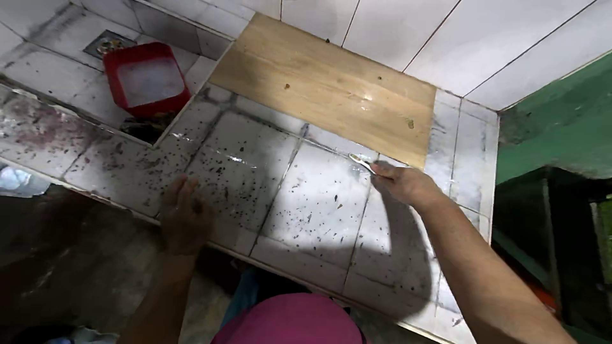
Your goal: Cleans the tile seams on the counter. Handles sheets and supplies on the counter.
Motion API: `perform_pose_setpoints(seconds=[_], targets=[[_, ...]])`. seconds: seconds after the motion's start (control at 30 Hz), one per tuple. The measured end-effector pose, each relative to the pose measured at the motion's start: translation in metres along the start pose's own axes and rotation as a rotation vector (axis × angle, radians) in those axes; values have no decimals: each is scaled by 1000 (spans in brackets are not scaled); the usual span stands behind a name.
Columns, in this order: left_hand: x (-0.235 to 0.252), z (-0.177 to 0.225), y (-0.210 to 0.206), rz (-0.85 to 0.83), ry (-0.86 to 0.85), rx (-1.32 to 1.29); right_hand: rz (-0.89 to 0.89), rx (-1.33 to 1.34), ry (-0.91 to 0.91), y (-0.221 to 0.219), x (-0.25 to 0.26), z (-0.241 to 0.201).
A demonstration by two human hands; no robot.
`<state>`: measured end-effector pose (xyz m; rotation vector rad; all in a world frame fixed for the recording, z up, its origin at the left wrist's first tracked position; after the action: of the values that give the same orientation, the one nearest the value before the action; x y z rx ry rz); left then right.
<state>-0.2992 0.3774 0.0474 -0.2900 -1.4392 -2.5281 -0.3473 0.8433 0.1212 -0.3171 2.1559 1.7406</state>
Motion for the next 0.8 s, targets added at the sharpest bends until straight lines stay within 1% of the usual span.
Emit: perform_pose_setpoints(seconds=[0.1, 0.17, 0.23, 0.33, 0.4, 0.47, 0.57, 0.63, 0.7, 0.8], targets=[[1, 2, 0, 39, -28, 10, -40, -22, -62, 8, -12, 25], [1, 1, 0, 23, -10, 27, -63, -62, -80, 9, -7, 24], [0, -1, -1, 19, -6, 21, -30, -44, -18, 5, 6, 2], [2, -3, -2, 32, -19, -5, -24, -33, 50, 1, 30, -46], [2, -4, -2, 39, -16, -20, -42, -71, 68, 4, 38, -56], [1, -4, -3, 44, -15, -37, -53, -93, 60, 9, 35, -46], [1, -4, -3, 53, -9, -55, -90, -123, 41, 17, 26, -12], [0, -4, -4, 86, -23, -55, -107, -127, 25, 18, 24, -6], [-1, -4, -5, 93, -32, -52, -103, -101, 18, 14, 27, -24], [1, -2, -4, 75, -20, -58, -77, -57, 110, 6, 49, -65]])
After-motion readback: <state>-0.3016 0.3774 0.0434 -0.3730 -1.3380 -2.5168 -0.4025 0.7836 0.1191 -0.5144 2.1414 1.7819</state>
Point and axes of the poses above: each hand's wrist, its own x-axis towards the middle knuckle, its own y-axis out of the back of the hand, z = x × y, the point moved 2 cm from there along x, towards the middle knuckle
